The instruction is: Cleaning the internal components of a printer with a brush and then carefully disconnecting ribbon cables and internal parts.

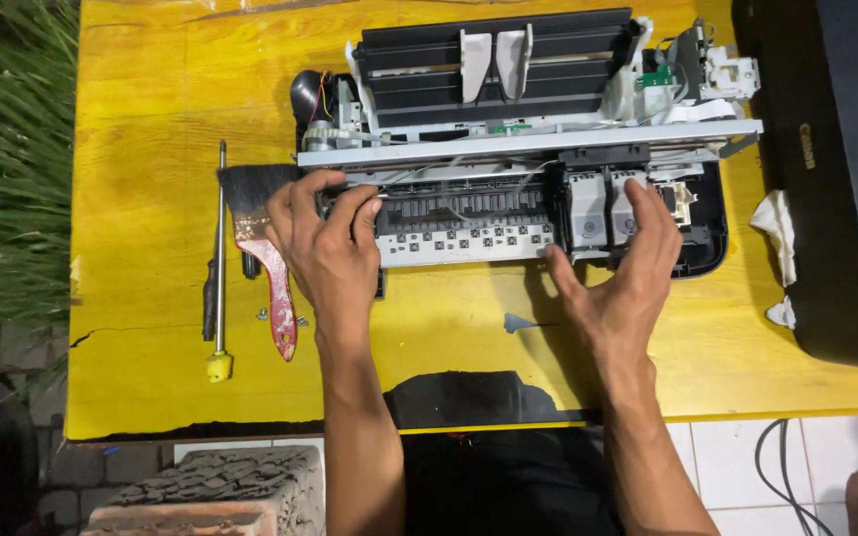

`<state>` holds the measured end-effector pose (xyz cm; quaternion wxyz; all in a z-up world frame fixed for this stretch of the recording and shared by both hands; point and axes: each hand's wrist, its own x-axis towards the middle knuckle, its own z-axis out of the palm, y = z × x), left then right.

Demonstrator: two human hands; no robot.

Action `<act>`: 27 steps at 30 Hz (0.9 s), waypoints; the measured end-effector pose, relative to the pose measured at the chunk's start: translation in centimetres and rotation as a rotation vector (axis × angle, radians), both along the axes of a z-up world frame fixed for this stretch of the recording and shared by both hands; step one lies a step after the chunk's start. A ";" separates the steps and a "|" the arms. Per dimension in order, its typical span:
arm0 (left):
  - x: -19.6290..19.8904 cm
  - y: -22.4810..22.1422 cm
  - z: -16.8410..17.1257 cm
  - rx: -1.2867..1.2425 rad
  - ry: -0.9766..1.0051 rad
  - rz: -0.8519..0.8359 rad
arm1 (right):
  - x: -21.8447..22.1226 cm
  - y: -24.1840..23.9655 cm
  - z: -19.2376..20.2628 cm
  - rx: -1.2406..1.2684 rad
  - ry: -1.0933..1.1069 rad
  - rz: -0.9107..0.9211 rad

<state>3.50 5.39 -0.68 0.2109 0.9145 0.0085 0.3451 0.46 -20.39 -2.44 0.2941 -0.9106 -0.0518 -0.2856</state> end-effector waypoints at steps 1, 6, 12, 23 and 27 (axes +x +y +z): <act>0.0 0.0 -0.1 0.011 0.012 0.007 | -0.1 0.0 0.0 0.016 0.006 0.009; 0.4 0.0 -0.8 0.034 0.023 0.010 | 0.2 -0.7 -1.2 0.021 -0.018 -0.003; 1.2 -0.1 -3.1 0.151 0.028 0.017 | 0.3 0.2 -2.4 0.009 -0.031 0.025; 1.7 -0.8 -2.8 0.069 -0.033 -0.203 | 0.6 2.3 -2.6 0.055 -0.119 0.103; 1.7 -0.5 -3.1 0.058 -0.029 -0.198 | 0.2 4.0 -2.3 0.062 -0.097 0.146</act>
